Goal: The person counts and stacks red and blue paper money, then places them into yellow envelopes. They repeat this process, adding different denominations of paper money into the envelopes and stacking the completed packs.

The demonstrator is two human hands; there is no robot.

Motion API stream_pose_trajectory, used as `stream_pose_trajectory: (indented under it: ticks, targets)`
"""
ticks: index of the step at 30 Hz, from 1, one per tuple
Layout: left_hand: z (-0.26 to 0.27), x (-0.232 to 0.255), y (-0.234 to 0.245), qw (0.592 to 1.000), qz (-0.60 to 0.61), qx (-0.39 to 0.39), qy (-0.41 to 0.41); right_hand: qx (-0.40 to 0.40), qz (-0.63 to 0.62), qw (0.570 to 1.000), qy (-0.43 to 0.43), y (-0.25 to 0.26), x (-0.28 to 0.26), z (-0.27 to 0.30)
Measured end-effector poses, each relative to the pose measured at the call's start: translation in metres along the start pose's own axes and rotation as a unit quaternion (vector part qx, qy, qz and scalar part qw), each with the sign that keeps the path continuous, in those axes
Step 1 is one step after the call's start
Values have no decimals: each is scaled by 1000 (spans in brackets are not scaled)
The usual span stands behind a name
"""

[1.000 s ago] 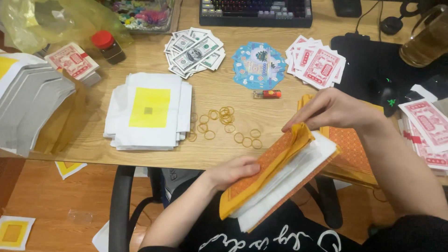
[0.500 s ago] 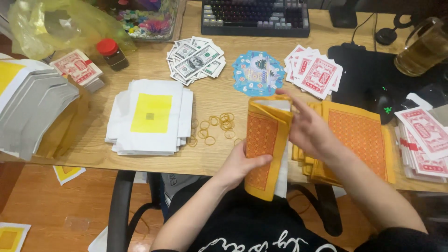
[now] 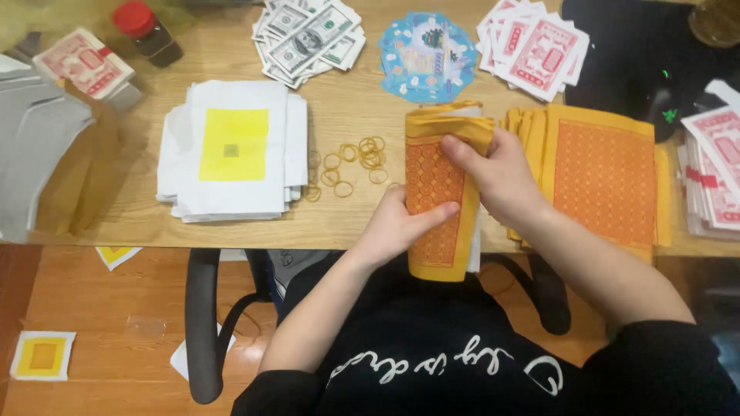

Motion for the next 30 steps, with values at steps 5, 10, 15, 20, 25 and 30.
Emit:
stream_pose_trajectory:
  ticks: [5,10,15,20,25,30]
  targets:
    - [-2,-34,-10,1000,-10,-23,1,36,58,998,17,35,12,-25]
    - [1,-48,-13,999,11,-49,-3,-1,78,996,48,27,-18,-47]
    - [6,-37,7,997,52,-51,-31,-166,131,977,15,8,-16,-76]
    - [26,-42,73,948,265,171,-52,-37,318,947,-10,19,-5,-164]
    - [33,-56,113,910,318,265,-26,-18,594,802,-51,19,77,-244]
    - [33,-51,123,913,317,255,-27,-43,689,703,-172,10,115,-279]
Point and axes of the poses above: each hand's wrist, its own z-axis away from the middle knuckle, its own y-axis out of the back of the hand, x = y × z, the point moved 6 cm from there along -z, towards the middle knuckle, and after that the axes turned 11 degrees about -z, right-handed, at the moved point
